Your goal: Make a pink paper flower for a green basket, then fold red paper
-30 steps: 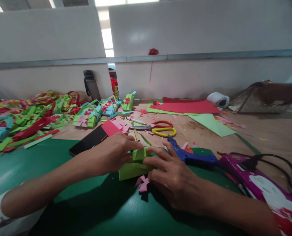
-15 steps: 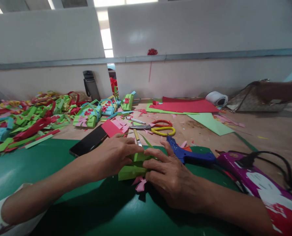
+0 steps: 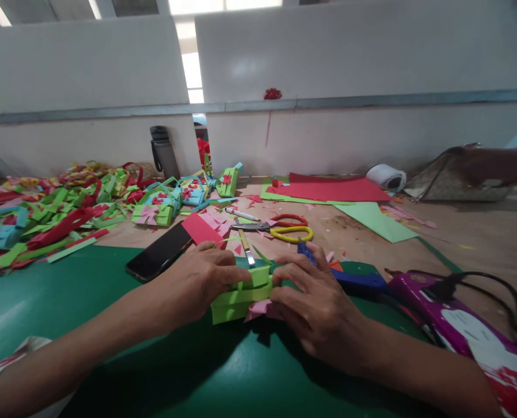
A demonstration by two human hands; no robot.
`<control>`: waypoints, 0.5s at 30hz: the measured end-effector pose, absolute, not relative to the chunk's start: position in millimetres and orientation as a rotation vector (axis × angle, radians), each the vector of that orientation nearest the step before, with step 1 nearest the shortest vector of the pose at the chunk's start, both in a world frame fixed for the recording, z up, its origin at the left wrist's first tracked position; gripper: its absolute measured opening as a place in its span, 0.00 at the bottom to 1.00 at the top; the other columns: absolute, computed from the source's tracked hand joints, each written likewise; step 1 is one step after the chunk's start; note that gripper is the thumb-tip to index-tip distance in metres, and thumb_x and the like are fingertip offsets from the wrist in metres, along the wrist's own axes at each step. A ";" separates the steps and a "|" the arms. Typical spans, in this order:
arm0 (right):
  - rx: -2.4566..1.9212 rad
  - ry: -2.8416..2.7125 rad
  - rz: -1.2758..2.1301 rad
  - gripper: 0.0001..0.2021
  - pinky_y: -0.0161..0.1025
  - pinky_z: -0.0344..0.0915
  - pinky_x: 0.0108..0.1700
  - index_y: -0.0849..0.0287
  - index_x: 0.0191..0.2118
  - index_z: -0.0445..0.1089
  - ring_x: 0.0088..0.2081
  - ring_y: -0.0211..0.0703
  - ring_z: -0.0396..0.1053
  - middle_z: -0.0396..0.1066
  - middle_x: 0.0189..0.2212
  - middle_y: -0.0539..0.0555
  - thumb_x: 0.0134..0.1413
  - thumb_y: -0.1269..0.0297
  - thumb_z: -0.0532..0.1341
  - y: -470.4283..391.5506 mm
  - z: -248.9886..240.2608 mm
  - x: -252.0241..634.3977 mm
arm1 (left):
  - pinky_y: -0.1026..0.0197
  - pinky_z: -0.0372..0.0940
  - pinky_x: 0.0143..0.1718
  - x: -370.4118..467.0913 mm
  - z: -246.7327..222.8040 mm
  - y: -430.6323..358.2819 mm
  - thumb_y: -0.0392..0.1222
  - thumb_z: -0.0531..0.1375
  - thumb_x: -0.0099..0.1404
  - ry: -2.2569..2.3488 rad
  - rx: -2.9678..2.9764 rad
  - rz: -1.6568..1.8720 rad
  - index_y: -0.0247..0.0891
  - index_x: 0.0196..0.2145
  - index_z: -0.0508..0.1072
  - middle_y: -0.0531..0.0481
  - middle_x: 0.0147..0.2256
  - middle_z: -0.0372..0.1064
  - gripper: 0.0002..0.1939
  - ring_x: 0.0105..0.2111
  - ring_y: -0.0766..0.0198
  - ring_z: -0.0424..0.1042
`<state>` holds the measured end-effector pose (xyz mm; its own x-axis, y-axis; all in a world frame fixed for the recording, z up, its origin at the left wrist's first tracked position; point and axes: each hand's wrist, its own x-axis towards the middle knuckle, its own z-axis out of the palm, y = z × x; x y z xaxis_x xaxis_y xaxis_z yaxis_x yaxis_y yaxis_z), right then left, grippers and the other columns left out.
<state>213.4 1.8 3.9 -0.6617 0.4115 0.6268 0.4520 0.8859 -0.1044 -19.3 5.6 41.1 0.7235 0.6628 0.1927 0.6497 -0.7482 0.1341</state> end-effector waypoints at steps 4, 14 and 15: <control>-0.716 -2.333 -0.036 0.07 0.65 0.46 0.55 0.59 0.31 0.72 0.46 0.53 0.67 0.71 0.35 0.57 0.59 0.68 0.58 0.4 5.4 214.1 | 0.59 0.58 0.42 -21.4 35.9 3.5 0.28 0.52 0.66 1.085 2.847 0.370 0.42 0.49 0.69 0.51 0.34 0.70 0.18 0.35 0.62 0.68; -0.716 -2.366 0.223 0.09 0.42 0.68 0.41 0.61 0.30 0.69 0.43 0.47 0.70 0.71 0.40 0.62 0.60 0.72 0.55 4.8 -0.3 215.0 | 0.61 0.60 0.36 -14.4 30.9 0.7 0.27 0.51 0.65 1.152 2.766 0.247 0.39 0.44 0.70 0.51 0.30 0.67 0.15 0.30 0.62 0.67; -0.699 -2.371 0.211 0.09 0.42 0.68 0.42 0.61 0.29 0.69 0.43 0.47 0.71 0.71 0.40 0.62 0.60 0.71 0.55 4.7 -0.5 214.8 | 0.62 0.60 0.35 -13.9 30.7 0.5 0.27 0.51 0.64 1.177 2.755 0.253 0.39 0.43 0.70 0.50 0.30 0.68 0.14 0.31 0.62 0.68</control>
<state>214.8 4.7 -0.5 -0.6477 0.5342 0.5432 0.4298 0.8449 -0.3184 -13.9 0.5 30.7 0.6807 0.7256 0.1011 0.7030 -0.6858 0.1886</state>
